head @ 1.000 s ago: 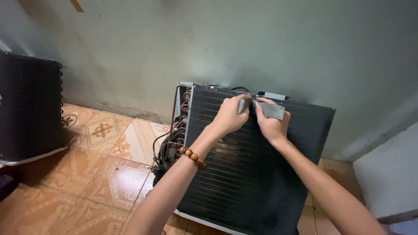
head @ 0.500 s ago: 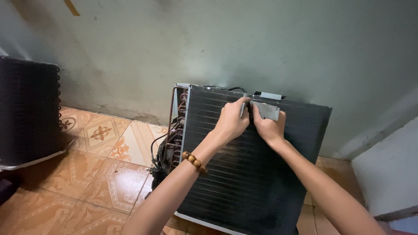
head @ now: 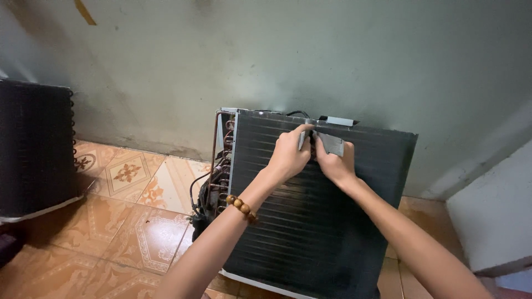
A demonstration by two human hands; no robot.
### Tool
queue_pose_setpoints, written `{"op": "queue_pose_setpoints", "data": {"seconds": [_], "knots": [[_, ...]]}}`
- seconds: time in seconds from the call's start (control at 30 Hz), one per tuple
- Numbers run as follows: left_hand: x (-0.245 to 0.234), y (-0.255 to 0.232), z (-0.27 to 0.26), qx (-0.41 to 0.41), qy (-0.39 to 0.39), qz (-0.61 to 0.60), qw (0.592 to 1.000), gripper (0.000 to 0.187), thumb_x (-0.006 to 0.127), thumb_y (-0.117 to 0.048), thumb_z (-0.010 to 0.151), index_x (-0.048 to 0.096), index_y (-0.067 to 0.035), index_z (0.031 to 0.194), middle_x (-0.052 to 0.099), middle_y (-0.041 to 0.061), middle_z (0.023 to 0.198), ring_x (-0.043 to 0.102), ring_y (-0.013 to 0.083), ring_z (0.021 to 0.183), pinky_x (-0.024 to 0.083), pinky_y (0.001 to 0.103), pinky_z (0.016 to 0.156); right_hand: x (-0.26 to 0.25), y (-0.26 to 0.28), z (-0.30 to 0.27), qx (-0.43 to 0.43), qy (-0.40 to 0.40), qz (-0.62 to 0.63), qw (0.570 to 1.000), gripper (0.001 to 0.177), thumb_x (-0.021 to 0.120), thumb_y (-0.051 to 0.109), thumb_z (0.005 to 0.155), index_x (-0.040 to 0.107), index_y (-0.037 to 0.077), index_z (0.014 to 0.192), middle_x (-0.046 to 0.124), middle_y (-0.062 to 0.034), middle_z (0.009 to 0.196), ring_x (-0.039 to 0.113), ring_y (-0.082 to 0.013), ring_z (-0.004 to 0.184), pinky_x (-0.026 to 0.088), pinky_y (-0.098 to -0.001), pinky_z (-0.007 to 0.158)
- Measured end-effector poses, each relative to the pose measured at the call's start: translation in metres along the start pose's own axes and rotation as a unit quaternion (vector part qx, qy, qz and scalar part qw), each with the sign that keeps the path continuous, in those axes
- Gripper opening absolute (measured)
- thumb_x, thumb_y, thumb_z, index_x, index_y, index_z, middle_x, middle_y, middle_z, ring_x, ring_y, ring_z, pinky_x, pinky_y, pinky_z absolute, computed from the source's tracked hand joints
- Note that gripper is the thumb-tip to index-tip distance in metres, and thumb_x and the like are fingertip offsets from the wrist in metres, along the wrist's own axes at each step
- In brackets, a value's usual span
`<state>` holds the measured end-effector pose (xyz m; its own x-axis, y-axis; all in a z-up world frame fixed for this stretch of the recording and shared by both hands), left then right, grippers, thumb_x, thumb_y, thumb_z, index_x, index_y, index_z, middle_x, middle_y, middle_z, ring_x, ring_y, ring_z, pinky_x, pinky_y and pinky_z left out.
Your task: Straightening the bent aluminum fins of an air conditioner condenser using two small metal plates.
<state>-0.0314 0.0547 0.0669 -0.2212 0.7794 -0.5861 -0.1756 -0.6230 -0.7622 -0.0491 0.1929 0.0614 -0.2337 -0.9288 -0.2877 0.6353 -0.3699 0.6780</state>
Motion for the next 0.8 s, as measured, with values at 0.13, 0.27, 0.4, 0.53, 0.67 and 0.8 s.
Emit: {"op": "queue_pose_setpoints", "data": {"seconds": [0.13,0.27,0.4,0.53,0.67,0.8], "knots": [[-0.002,0.006,0.002,0.007,0.001,-0.027,1.000,0.039,0.050,-0.014,0.098,0.063,-0.011,0.134,0.073,0.032,0.101,0.072,0.0498,0.094,0.062,0.055,0.073,0.000,-0.011,-0.002,0.021,0.001,0.007,1.000,0.014,0.076,0.015,0.090,0.079,0.004,0.082,0.074,-0.0202,0.080,0.074,-0.0365,0.088,0.056,-0.0411,0.067],[-0.004,0.005,-0.001,0.005,0.006,-0.033,0.999,0.038,0.053,-0.014,0.097,0.064,-0.011,0.133,0.073,0.032,0.100,0.072,0.0504,0.093,0.061,0.057,0.072,0.005,-0.019,-0.001,0.025,-0.002,0.005,1.000,0.022,0.081,0.023,0.088,0.080,0.001,0.091,0.076,-0.0202,0.090,0.074,-0.0384,0.093,0.056,-0.0513,0.075],[-0.009,0.001,-0.004,0.014,-0.008,-0.065,0.998,0.038,0.055,-0.014,0.095,0.067,-0.011,0.131,0.073,0.031,0.106,0.069,0.0508,0.102,0.056,0.060,0.082,0.002,-0.043,0.004,0.157,0.101,0.069,0.980,0.034,0.065,0.029,0.101,0.077,0.002,0.085,0.073,-0.0018,0.069,0.068,-0.0125,0.057,0.052,-0.0248,0.053],[-0.021,-0.029,-0.016,0.065,-0.027,-0.136,0.988,0.037,0.059,-0.012,0.094,0.069,-0.009,0.129,0.073,0.032,0.107,0.066,0.0547,0.108,0.054,0.060,0.087,-0.017,-0.053,0.024,0.137,0.075,0.066,0.985,0.037,0.062,0.027,0.105,0.076,0.000,0.083,0.074,-0.0038,0.069,0.070,-0.0141,0.056,0.054,-0.0242,0.053],[-0.018,-0.039,-0.017,0.103,-0.029,-0.141,0.984,0.037,0.061,-0.011,0.093,0.069,-0.008,0.129,0.073,0.030,0.109,0.065,0.0531,0.112,0.050,0.060,0.093,-0.054,-0.047,0.050,0.078,0.036,0.050,0.995,0.029,0.060,0.023,0.109,0.074,0.000,0.097,0.075,-0.0067,0.075,0.070,-0.0147,0.057,0.056,-0.0247,0.051],[-0.003,-0.029,-0.008,0.096,-0.021,-0.113,0.989,0.038,0.065,-0.012,0.090,0.071,-0.014,0.127,0.075,0.025,0.105,0.067,0.0507,0.108,0.052,0.058,0.092,-0.091,-0.063,0.062,0.186,0.013,0.037,0.982,0.051,0.059,0.043,0.113,0.076,0.002,0.088,0.075,-0.0167,0.085,0.076,-0.0180,0.077,0.062,-0.0280,0.071]]}}
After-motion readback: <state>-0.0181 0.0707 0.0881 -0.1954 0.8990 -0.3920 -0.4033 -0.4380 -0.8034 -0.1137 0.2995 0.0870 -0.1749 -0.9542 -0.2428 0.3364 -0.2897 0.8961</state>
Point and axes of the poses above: each hand's wrist, its own z-axis towards the middle knuckle, its own x-axis out of the palm, y = z × x, the point moved 10 cm from there along z, towards the middle knuckle
